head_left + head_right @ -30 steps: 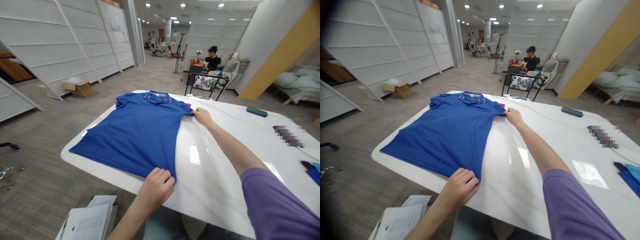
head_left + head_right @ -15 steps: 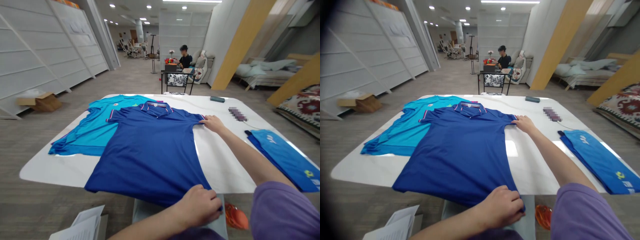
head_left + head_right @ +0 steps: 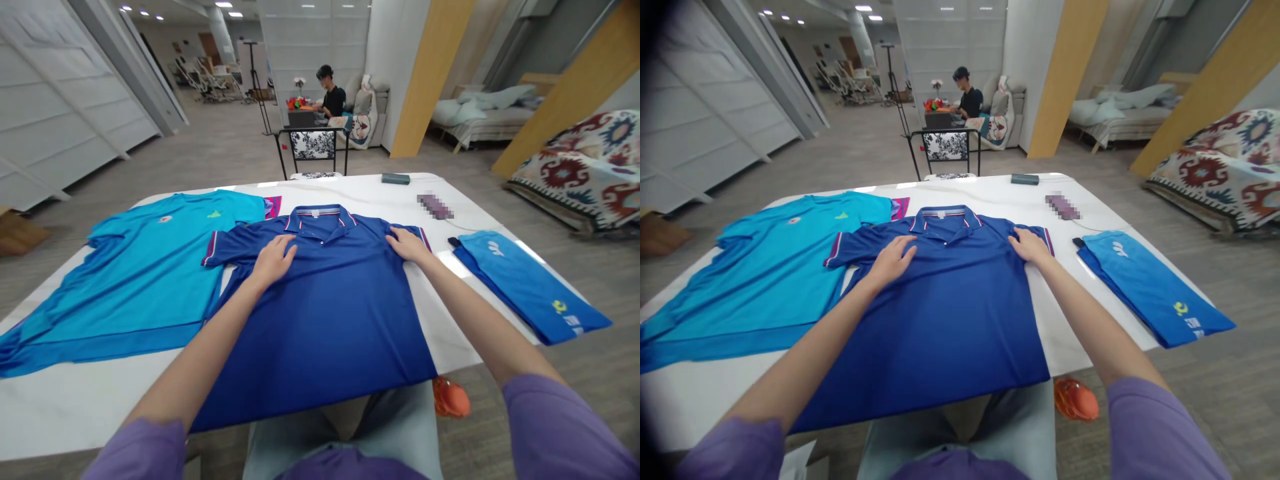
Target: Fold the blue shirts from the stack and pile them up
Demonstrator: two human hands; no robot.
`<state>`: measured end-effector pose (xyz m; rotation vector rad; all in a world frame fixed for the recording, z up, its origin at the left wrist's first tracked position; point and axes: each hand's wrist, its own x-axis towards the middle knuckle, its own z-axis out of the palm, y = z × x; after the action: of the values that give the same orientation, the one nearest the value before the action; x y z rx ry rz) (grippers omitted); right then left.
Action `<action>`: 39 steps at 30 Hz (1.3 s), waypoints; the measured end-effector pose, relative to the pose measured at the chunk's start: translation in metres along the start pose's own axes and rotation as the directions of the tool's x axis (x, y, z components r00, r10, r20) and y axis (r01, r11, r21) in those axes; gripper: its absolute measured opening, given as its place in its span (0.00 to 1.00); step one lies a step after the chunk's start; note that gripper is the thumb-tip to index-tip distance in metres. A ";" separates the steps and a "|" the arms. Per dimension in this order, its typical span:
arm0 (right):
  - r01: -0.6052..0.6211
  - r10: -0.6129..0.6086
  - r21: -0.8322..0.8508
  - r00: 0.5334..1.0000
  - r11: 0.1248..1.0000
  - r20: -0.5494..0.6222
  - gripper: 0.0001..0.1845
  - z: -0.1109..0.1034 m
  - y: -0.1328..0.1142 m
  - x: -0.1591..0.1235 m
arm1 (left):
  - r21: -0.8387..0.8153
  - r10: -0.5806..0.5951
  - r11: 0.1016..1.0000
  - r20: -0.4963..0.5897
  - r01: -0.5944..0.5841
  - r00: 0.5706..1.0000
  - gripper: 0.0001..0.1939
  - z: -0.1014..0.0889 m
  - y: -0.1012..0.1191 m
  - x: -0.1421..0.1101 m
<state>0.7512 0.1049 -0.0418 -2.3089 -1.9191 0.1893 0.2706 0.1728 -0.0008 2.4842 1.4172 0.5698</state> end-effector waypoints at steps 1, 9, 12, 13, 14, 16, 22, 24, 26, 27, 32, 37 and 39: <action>-0.030 0.030 0.014 1.000 0.999 0.005 0.46 0.010 -0.007 0.012 | 0.040 -0.035 0.999 0.030 0.034 0.999 0.29 0.009 -0.017 0.025; -0.098 0.099 0.034 0.994 0.995 -0.041 0.56 0.040 0.057 0.108 | 0.129 -0.065 0.991 0.196 0.040 0.978 0.41 0.102 -0.068 0.180; -0.111 0.112 0.020 0.992 0.994 -0.063 0.55 0.035 0.086 0.137 | 0.111 -0.038 0.994 0.226 0.013 0.973 0.43 0.117 -0.071 0.228; -0.114 0.115 0.017 0.991 0.993 -0.070 0.56 0.033 0.091 0.142 | 0.108 -0.035 0.994 0.243 0.009 0.969 0.44 0.118 -0.070 0.241; -0.114 0.115 0.017 0.991 0.993 -0.075 0.56 0.031 0.094 0.146 | 0.107 -0.031 0.994 0.265 0.002 0.964 0.44 0.118 -0.069 0.253; -0.112 0.112 0.015 0.992 0.994 -0.065 0.57 0.025 0.095 0.151 | 0.112 -0.028 0.994 0.313 -0.008 0.949 0.44 0.114 -0.063 0.269; -0.074 0.056 -0.071 0.971 0.995 -0.231 0.50 0.005 0.066 0.155 | 0.109 0.113 0.986 0.105 -0.125 0.988 0.38 0.090 -0.040 0.232; -0.018 -0.003 -0.062 0.945 0.998 -0.327 0.49 -0.002 0.047 0.121 | 0.114 0.216 0.969 0.058 -0.221 0.975 0.38 0.068 -0.036 0.169; 0.045 -0.049 -0.020 0.947 0.999 -0.316 0.48 -0.008 0.027 0.052 | 0.116 0.306 0.941 0.107 -0.317 0.946 0.37 0.040 -0.035 0.081; 0.077 -0.071 0.009 0.957 0.997 -0.282 0.48 -0.008 0.017 0.007 | 0.111 0.326 0.933 0.142 -0.342 0.935 0.36 0.025 -0.037 0.031; 0.116 -0.099 0.143 0.987 0.983 -0.123 0.51 0.021 -0.014 -0.229 | 0.111 0.262 0.949 0.234 -0.294 0.936 0.39 -0.011 -0.046 -0.180; 0.115 -0.097 0.177 0.990 0.978 -0.105 0.52 0.044 -0.011 -0.321 | 0.169 0.253 0.943 0.204 -0.288 0.946 0.43 0.005 -0.018 -0.262; 0.136 -0.124 0.161 0.988 0.977 -0.087 0.51 0.041 -0.001 -0.327 | 0.178 0.242 0.946 0.173 -0.272 0.955 0.42 0.010 0.000 -0.276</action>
<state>0.6838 -0.2152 -0.0784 -2.0472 -1.9290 0.2342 0.1485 -0.0652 -0.0710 2.8296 1.1524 0.2886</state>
